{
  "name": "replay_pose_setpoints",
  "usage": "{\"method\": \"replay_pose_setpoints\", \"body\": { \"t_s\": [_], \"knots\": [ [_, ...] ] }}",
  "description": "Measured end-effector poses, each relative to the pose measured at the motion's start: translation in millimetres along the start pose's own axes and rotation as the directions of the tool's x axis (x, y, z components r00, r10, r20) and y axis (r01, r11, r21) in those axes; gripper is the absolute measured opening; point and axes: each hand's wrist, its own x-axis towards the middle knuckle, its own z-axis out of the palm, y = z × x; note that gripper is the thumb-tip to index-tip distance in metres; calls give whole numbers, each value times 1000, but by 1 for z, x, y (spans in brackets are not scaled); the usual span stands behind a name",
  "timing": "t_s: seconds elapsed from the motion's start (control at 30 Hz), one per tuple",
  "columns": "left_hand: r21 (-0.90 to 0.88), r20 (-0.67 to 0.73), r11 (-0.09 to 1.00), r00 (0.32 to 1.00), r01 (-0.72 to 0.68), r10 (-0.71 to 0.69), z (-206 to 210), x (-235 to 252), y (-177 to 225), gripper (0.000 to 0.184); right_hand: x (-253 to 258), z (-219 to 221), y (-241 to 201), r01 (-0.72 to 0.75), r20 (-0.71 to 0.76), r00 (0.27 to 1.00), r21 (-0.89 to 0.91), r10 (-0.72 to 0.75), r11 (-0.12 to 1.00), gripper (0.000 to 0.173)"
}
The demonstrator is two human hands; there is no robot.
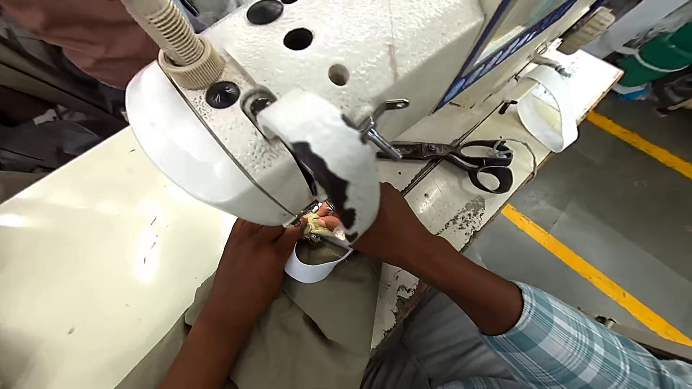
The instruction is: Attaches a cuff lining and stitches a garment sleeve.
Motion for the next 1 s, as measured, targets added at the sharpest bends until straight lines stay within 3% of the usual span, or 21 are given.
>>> {"method": "replay_pose_setpoints", "body": {
  "t_s": [0.13,0.3,0.5,0.63,0.77,0.9,1.0],
  "knots": [
    [-15,0,1000,1000,7,-7,0,-1,-1,32,-1,9,5,-17,1,1000,-13,17,1000,14],
    [15,7,999,1000,-30,29,-7,-1,11,33,-6,9,8,-55,121,991,1,55,998,11],
    [-58,-3,998,1000,4,-4,-10,7,-3,16,8,7,-2,-110,61,992,-4,110,994,19],
    [-42,-11,998,999,38,-38,-10,9,-1,19,9,8,1,-137,84,987,-40,140,990,17],
    [-37,49,999,998,35,-33,-20,12,2,19,10,6,-2,-113,65,991,-12,114,994,12],
    [20,-52,998,997,54,-53,-5,9,-5,25,13,37,25,-6,-21,1000,-11,6,1000,14],
    [-12,-67,999,997,33,-34,-5,14,-6,21,11,14,9,-19,-13,1000,10,19,1000,19]
  ]
}}
